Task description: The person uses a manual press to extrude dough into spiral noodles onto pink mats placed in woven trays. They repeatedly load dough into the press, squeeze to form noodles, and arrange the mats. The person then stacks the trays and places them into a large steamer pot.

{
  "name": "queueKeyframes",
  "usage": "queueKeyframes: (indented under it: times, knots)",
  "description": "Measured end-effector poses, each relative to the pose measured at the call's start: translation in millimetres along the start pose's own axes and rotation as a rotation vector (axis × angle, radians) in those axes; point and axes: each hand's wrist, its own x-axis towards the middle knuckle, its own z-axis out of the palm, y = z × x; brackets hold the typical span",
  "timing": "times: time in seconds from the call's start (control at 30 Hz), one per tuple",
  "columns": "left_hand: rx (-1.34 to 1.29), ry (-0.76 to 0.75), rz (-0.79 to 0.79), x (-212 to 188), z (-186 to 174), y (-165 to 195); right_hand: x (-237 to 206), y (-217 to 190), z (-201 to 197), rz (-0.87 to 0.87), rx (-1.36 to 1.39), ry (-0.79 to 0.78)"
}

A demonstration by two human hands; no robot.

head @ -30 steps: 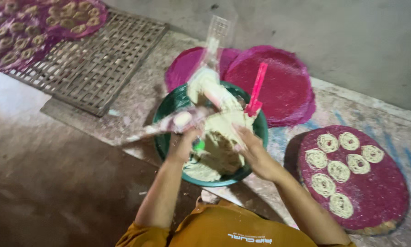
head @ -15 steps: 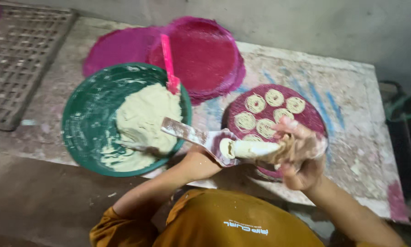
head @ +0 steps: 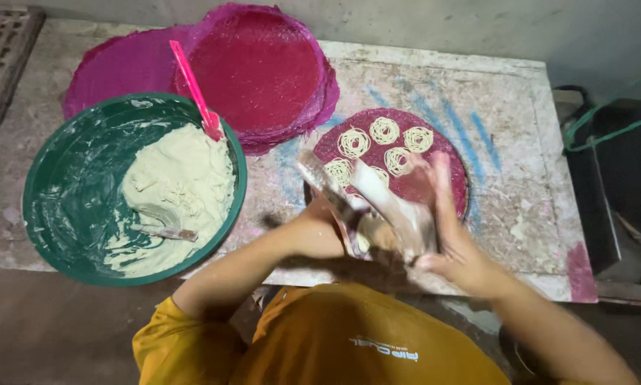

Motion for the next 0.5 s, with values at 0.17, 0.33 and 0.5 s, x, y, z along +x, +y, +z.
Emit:
queueKeyframes:
  times: [0.17,0.33,0.5]
  knots:
    - [-0.045,0.199,-0.039,1,12,-43,-41,66,-17,0.633,0.744,-0.375]
    - [-0.130,0.797,-0.351,-15,77,-93,-88,89,-10,0.601,0.597,0.080]
    - [-1.218,0.483,-0.597,-34,156,-106,-98,63,-31,0.433,0.630,0.354]
